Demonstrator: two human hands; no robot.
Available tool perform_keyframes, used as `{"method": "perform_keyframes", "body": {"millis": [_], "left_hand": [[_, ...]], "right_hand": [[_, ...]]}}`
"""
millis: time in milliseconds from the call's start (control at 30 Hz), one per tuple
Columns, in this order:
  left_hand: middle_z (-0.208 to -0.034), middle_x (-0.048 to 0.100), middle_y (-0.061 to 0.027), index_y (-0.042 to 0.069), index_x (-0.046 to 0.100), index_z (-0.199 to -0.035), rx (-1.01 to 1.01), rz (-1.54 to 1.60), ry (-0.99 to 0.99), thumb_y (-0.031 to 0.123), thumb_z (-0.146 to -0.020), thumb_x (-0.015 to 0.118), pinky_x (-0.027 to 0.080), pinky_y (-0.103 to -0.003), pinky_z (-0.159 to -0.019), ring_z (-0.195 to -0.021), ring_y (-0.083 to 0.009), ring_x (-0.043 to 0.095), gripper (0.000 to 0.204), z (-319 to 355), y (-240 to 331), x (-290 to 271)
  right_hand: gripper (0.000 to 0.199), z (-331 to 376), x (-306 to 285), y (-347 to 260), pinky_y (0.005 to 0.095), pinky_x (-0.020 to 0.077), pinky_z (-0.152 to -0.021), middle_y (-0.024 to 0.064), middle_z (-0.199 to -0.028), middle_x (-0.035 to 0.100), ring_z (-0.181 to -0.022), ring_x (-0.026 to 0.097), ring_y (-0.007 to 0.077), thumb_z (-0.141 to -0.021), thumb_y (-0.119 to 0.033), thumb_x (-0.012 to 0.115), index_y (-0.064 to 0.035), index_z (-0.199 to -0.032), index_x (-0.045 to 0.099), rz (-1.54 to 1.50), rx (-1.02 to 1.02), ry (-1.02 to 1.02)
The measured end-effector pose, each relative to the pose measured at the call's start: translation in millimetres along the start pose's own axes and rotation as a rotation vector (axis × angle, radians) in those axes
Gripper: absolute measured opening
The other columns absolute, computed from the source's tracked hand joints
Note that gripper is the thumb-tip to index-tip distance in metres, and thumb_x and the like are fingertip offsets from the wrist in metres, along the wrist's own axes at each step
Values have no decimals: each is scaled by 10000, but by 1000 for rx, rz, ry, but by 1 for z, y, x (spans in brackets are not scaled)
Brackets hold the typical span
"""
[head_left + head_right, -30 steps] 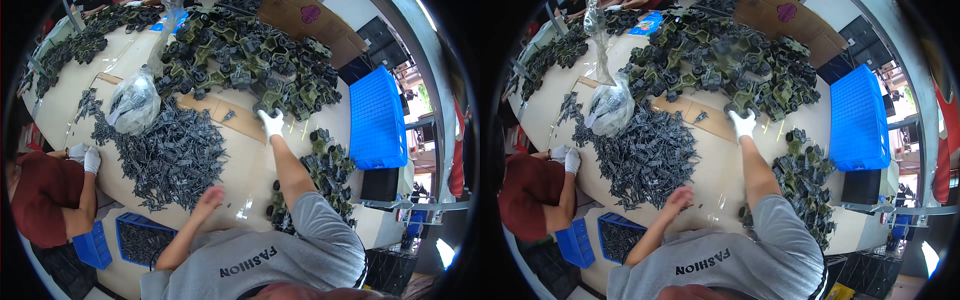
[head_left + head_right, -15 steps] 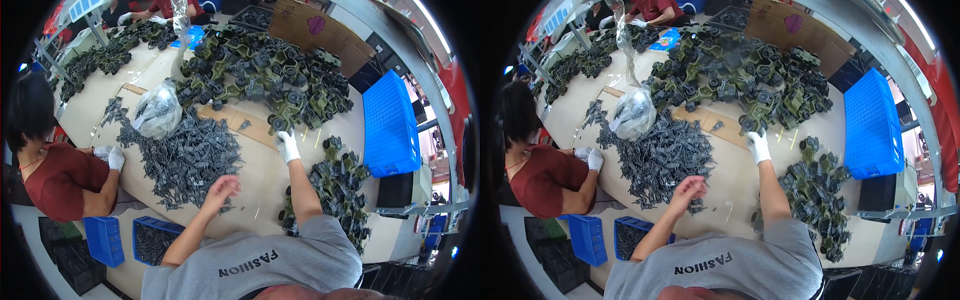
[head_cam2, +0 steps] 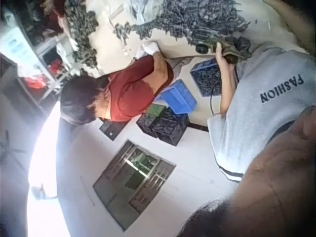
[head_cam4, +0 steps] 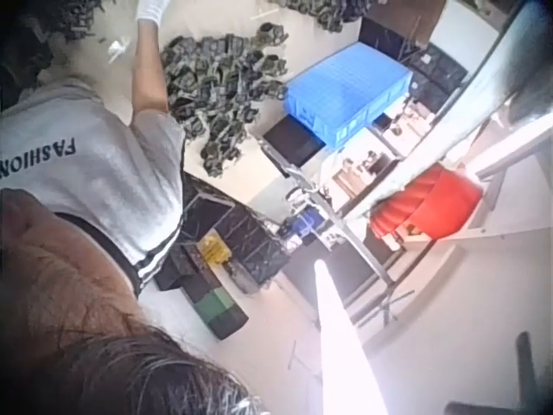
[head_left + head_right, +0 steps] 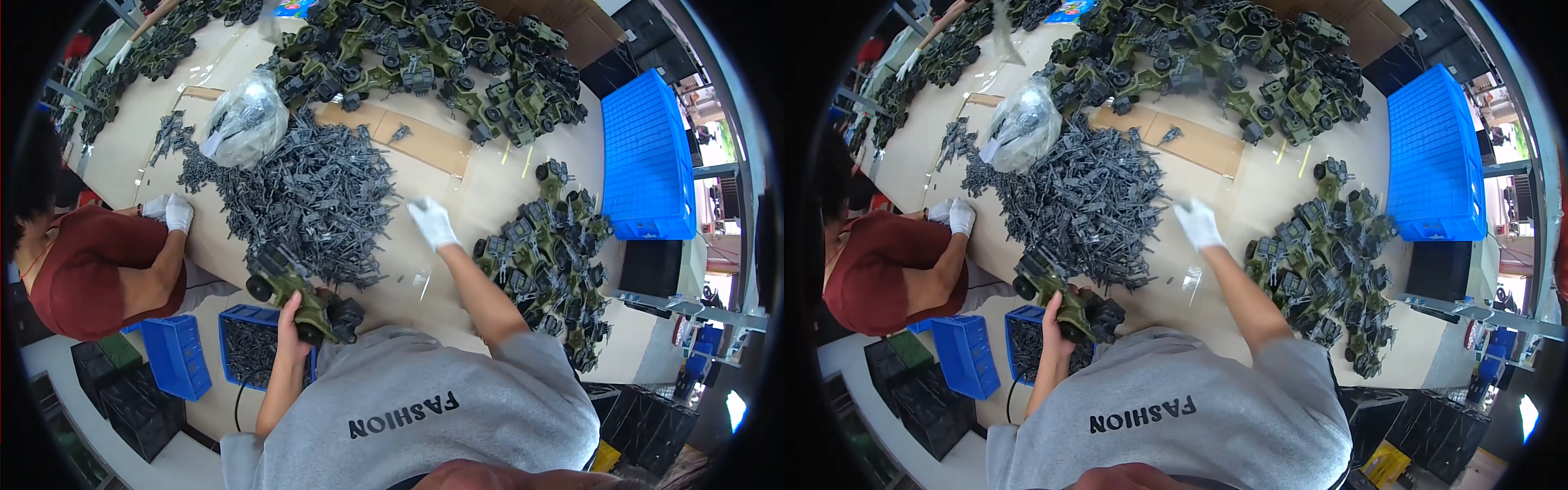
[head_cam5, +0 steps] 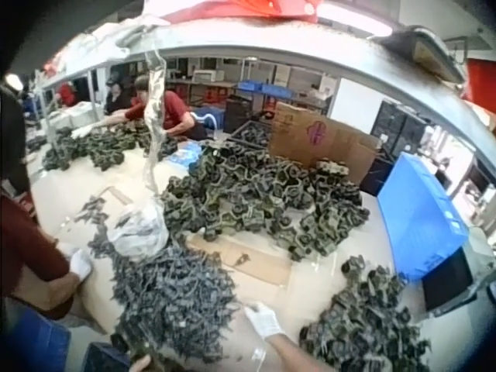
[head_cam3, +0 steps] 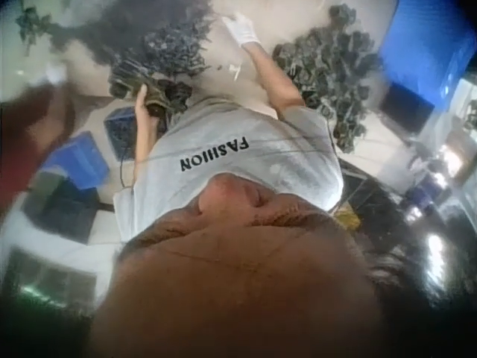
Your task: The person assembles plastic toy tanks from tank parts at a workstation, then organizes the finished toy tanks into plastic crates. The assembly is performed while wearing white gloves.
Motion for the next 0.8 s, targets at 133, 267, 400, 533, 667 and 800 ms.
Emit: {"method": "perform_keyframes", "body": {"millis": [133,267,400,533,667,800], "left_hand": [[-1088,645,-131,3,590,-1126,135,59,-25,342,-983,563,475,-438,-1018,-1149,-301,604,369,17,12,-5],[-1161,636,-151,4,580,-1125,126,96,-139,345,-986,547,483,-447,-1010,-1154,-311,601,369,17,16,20],[-1301,609,-174,6,519,-1347,-16,57,-333,308,-987,554,441,-442,-1073,-1218,-302,580,472,-1,0,45],[-1328,601,-187,-2,435,-1450,-248,38,-598,305,-998,536,490,-443,-1030,-1234,-286,573,556,-3,-22,106],[-1393,549,-189,-15,399,-1468,-329,4,-713,313,-1008,526,489,-458,-1038,-1236,-292,571,579,16,-47,153],[-1473,493,-142,-10,335,-1509,-367,11,-707,386,-993,540,444,-490,-1079,-1297,-308,519,683,36,-63,171]], "right_hand": [[364,-32,21,-53,408,529,-912,174,-1126,705,-1039,667,366,-877,-317,708,-105,-1173,688,521,-172,0],[305,-29,8,-21,384,532,-881,150,-1097,713,-993,680,332,-868,-285,729,-113,-1120,720,237,-168,48],[316,45,-33,-38,301,524,-837,69,-969,724,-888,669,181,-878,-249,769,-40,-1107,708,-154,108,10],[234,145,-62,-144,249,506,-765,19,-887,701,-810,618,95,-921,-181,736,-14,-1081,708,19,-273,-240],[188,190,-63,-139,249,495,-743,28,-934,704,-781,601,85,-947,-199,706,-30,-1029,710,-494,-34,-275],[418,198,-62,-119,276,492,-720,15,-887,633,-734,574,96,-1071,-406,465,-42,-1009,659,-741,-112,129]]}}
Point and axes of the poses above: each hand's wrist, its own z-axis away from the middle knuckle, its own x-axis out of the palm, y = z × x, the point moved 10 cm from there along -z, towards the middle knuckle
